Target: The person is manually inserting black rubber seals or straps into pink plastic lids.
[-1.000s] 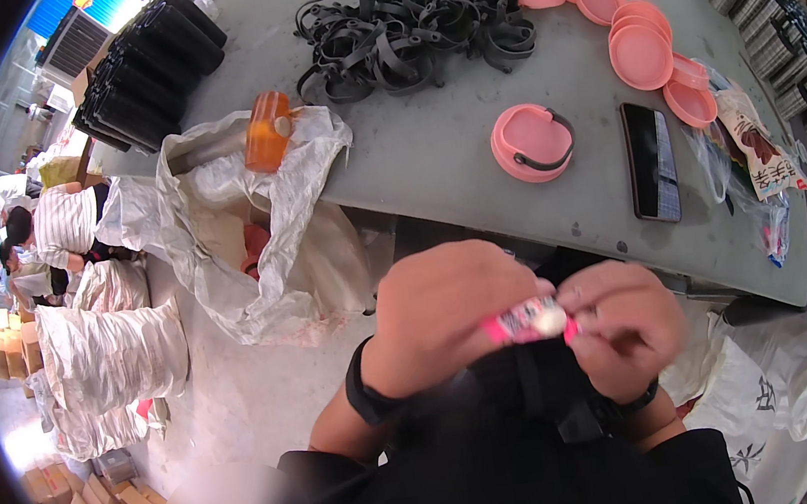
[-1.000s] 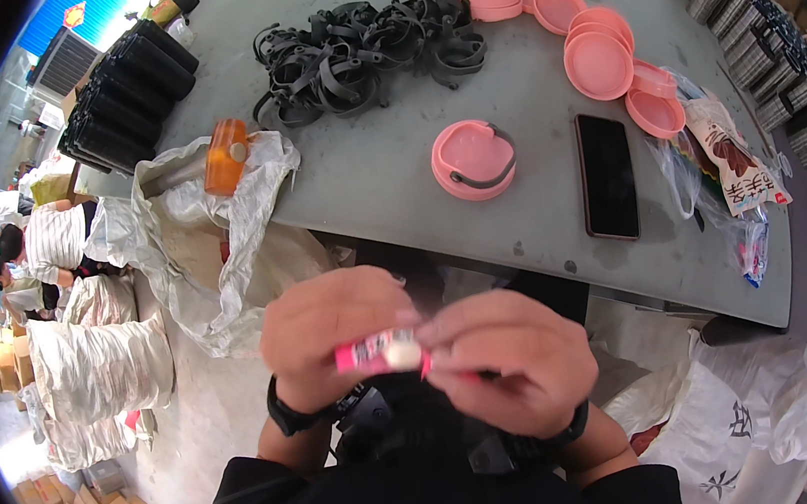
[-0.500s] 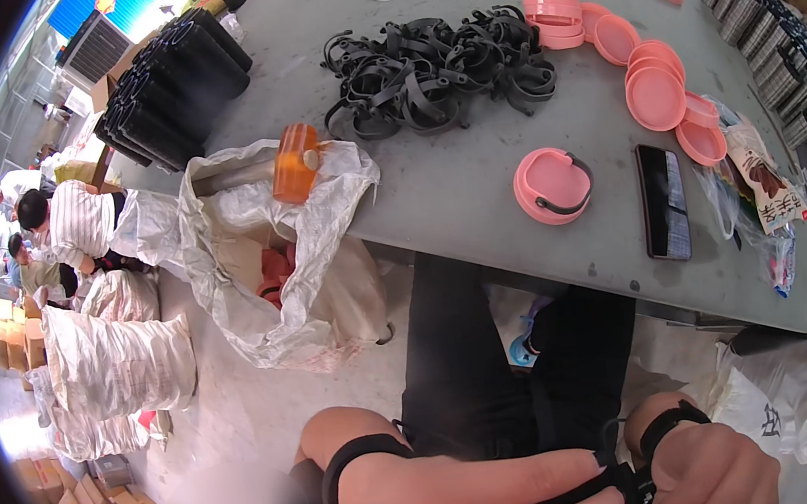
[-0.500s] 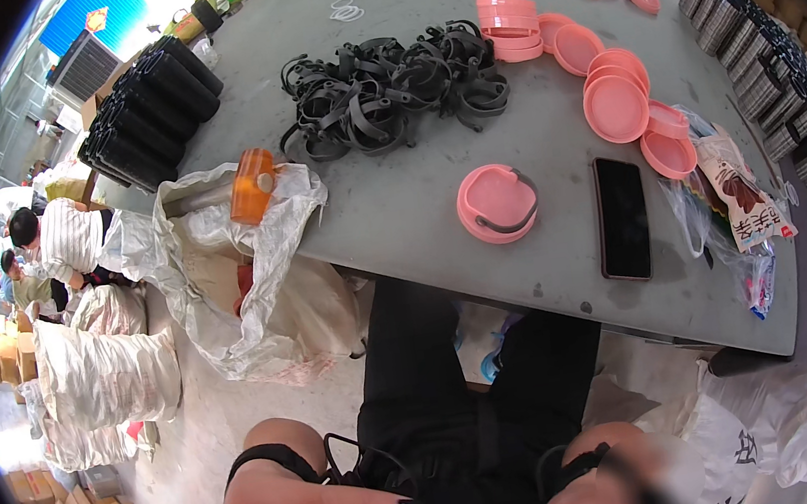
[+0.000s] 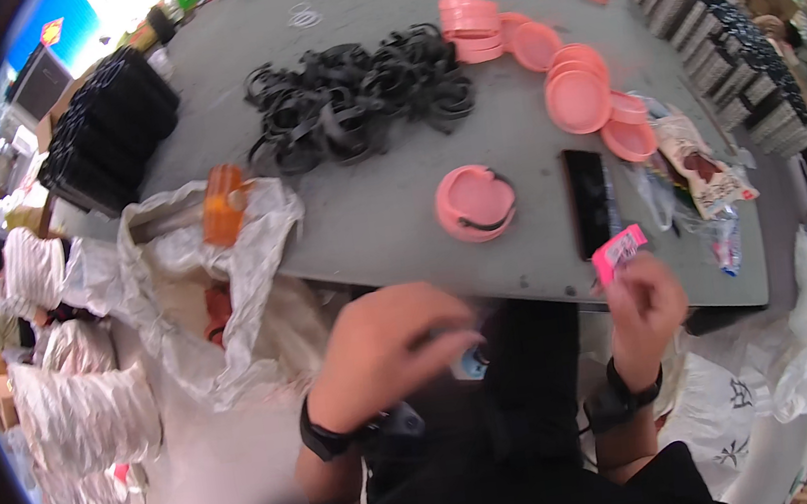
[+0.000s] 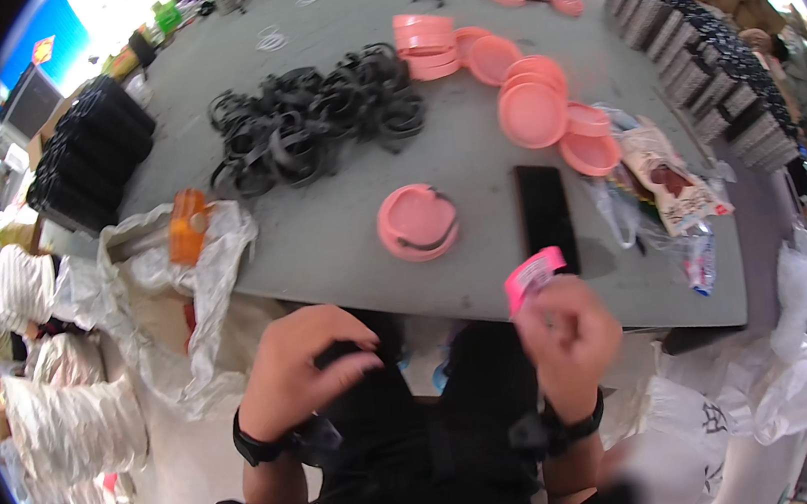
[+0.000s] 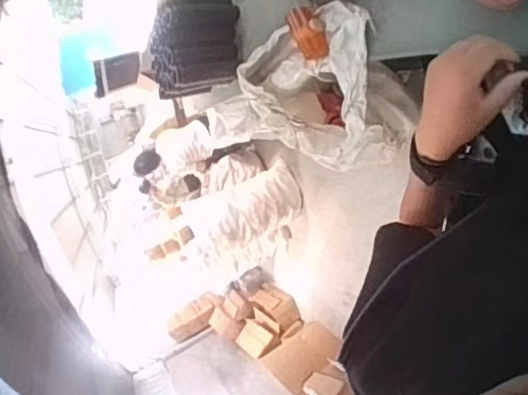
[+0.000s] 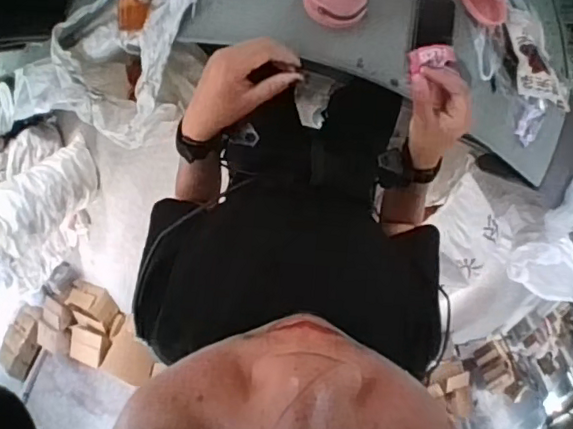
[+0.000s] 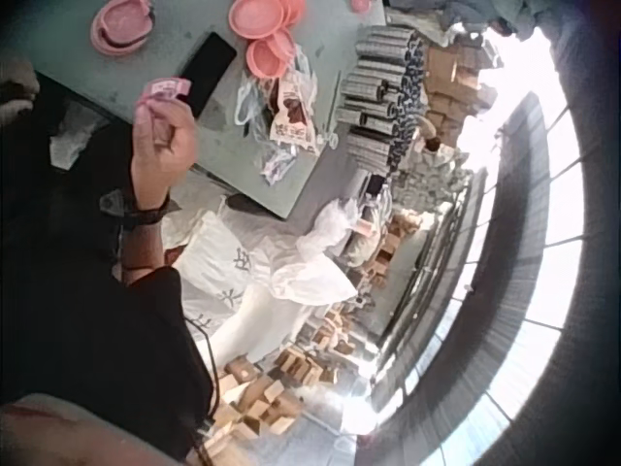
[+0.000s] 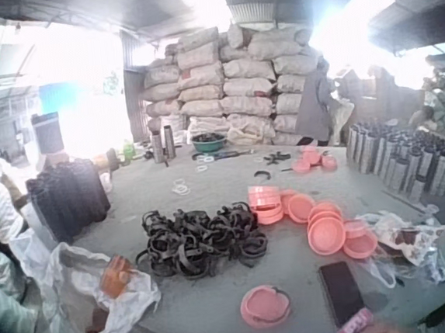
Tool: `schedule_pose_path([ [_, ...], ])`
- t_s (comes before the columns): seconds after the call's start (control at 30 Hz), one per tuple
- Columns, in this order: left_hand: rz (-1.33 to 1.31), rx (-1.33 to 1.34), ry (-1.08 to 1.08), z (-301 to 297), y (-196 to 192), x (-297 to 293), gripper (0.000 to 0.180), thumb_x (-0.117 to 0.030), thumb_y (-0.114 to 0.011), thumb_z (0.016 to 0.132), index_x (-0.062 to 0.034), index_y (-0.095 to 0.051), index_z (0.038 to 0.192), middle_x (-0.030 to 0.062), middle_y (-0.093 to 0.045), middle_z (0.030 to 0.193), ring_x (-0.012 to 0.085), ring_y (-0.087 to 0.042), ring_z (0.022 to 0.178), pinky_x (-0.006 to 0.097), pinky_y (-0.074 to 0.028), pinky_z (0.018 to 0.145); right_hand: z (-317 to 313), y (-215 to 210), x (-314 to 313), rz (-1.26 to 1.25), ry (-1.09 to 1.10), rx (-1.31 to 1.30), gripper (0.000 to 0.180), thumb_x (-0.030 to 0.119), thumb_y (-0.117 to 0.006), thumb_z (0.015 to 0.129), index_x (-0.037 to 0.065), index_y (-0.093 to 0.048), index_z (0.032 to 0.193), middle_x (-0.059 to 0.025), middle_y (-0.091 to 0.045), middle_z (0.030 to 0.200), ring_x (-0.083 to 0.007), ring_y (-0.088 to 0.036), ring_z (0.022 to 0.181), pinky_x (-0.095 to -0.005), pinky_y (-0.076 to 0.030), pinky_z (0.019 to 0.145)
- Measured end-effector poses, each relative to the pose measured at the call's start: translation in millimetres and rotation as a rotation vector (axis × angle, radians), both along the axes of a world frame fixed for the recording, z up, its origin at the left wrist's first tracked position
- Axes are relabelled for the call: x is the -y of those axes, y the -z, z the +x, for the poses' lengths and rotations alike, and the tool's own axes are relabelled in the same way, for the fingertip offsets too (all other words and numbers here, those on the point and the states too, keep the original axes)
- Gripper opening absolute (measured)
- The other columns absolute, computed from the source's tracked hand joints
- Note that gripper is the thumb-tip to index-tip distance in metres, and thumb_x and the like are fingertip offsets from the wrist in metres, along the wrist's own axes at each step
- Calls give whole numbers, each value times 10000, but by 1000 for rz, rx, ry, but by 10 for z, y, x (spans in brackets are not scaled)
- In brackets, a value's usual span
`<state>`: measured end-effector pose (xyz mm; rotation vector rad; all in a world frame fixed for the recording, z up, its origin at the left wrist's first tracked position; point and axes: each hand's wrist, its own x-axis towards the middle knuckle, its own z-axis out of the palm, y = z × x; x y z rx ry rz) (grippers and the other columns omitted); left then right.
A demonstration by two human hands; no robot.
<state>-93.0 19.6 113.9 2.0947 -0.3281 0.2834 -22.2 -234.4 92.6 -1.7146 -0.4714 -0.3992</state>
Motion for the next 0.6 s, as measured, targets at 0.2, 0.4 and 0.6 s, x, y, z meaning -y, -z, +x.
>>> schedule_pose_path([
  [0.2,-380,-252,-268,270,784,-347,134,-98,-599,916,23,-654,924,63,-681,820,125,-643,768,258,-500,712,761,620,1358,149,572,-182,191,159,-653,920,-4,-612,1010,-11,-575,749,-63,-513,635,-202,-433,588],
  [0.4,-761,-285,-307,872,1057,-534,151,-162,-552,962,-31,-623,938,23,-636,791,100,-615,737,238,-490,646,1321,912,2989,2,907,-123,256,206,-660,909,-2,-623,1054,-23,-626,720,-60,-531,547,-203,-412,466],
  [0.6,-657,-113,-495,1063,1408,-536,154,-177,-553,975,-39,-607,934,0,-603,763,75,-596,697,209,-493,629,1577,863,3431,-292,783,-429,259,188,-598,930,30,-644,1130,-65,-670,760,-70,-556,554,-225,-409,475],
])
